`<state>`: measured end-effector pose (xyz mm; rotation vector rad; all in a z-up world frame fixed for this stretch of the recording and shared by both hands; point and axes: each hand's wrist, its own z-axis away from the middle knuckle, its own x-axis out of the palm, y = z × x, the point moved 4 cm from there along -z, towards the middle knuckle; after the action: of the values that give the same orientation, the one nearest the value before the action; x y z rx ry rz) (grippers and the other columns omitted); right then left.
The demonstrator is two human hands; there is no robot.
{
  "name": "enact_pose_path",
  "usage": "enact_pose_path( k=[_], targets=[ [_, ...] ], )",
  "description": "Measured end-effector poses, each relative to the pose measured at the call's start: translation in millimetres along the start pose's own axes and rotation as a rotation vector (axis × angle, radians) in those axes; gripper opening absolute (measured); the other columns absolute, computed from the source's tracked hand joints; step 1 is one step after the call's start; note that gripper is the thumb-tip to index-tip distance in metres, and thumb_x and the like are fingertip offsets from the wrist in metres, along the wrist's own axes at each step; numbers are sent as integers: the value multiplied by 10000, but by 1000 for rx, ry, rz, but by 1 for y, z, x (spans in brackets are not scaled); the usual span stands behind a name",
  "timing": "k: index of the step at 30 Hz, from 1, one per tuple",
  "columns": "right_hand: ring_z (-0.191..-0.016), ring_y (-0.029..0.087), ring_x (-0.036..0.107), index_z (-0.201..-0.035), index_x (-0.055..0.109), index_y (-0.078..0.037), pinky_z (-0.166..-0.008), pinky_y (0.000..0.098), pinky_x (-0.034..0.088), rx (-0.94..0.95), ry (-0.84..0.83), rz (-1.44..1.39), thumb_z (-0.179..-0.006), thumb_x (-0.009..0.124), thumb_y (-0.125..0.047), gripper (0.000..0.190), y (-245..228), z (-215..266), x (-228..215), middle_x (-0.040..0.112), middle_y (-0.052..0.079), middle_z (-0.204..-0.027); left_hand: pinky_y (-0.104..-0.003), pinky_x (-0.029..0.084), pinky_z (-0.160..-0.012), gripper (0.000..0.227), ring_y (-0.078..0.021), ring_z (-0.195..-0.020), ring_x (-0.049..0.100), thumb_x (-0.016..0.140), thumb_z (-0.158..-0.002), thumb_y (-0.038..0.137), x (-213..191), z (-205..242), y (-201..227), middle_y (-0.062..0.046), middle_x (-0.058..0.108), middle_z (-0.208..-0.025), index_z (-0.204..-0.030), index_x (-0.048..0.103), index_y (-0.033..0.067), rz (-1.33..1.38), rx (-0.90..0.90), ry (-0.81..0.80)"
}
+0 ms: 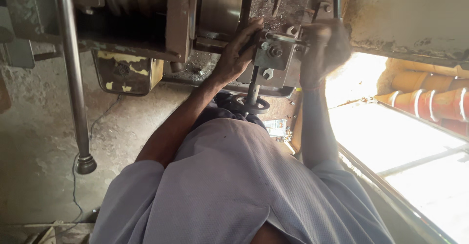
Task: The person operates a metal lathe to machine a cylindrical metal part. They use a wrench to adjust the tool post and a file to smooth the rotating workpiece, then remove the finished part.
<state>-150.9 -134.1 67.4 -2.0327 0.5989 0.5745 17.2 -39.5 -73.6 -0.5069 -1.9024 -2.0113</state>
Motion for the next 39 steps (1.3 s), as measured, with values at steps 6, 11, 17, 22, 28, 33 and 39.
enact_pose_path(
  k=[6,11,17,22,28,33,39],
  targets=[
    [-837,258,651,-874,635,27,-764,348,538,15,270,153,-1154,468,-317,474,-42,43,-37,654,125,-900,-426,356,-1343,529,-282,-1595,334,561,-1104,36,1,2,3,-171,297,-1711,-1599,394,120,-124,92,19],
    [-901,246,620,-837,605,-5,-867,411,513,89,408,-120,-1191,267,-302,572,-61,69,-55,628,121,-928,-428,389,-1313,513,-288,-1562,392,552,-1102,38,4,1,4,-178,303,-1706,-1585,396,118,-89,5,61],
    [-756,217,620,-891,632,-2,-697,401,496,72,277,-32,-1097,459,-359,447,0,7,-6,628,86,-762,-433,365,-1312,499,-300,-1580,339,523,-1104,48,4,1,1,-192,248,-1720,-1583,404,116,-156,-8,65],
    [-1049,376,640,-1068,567,-42,-952,470,553,-155,298,101,-1172,372,-212,279,-33,30,-17,663,205,-1096,-442,342,-1340,515,-310,-1613,305,523,-1117,40,1,-2,6,-194,288,-1727,-1609,392,119,-210,35,33],
    [-1071,217,722,-1187,663,-11,-898,381,602,288,229,-34,-1174,291,-268,452,-33,55,-45,710,159,-1181,-425,422,-1294,464,-302,-1556,413,541,-1121,100,5,0,9,-189,346,-1697,-1570,426,125,-180,20,51],
    [-860,215,736,-899,644,-59,-819,392,579,18,345,-461,-1199,301,-342,537,-7,0,-6,743,93,-923,-406,456,-1247,498,-296,-1493,488,554,-1109,127,3,-2,11,-193,425,-1638,-1582,398,125,-193,-32,45],
    [-952,301,715,-896,611,30,-895,459,556,84,329,-112,-1157,262,-464,659,-39,34,-37,717,218,-1012,-413,426,-1277,496,-292,-1516,456,549,-1112,112,3,-3,9,-195,424,-1639,-1586,404,109,-173,23,39]
  ],
)
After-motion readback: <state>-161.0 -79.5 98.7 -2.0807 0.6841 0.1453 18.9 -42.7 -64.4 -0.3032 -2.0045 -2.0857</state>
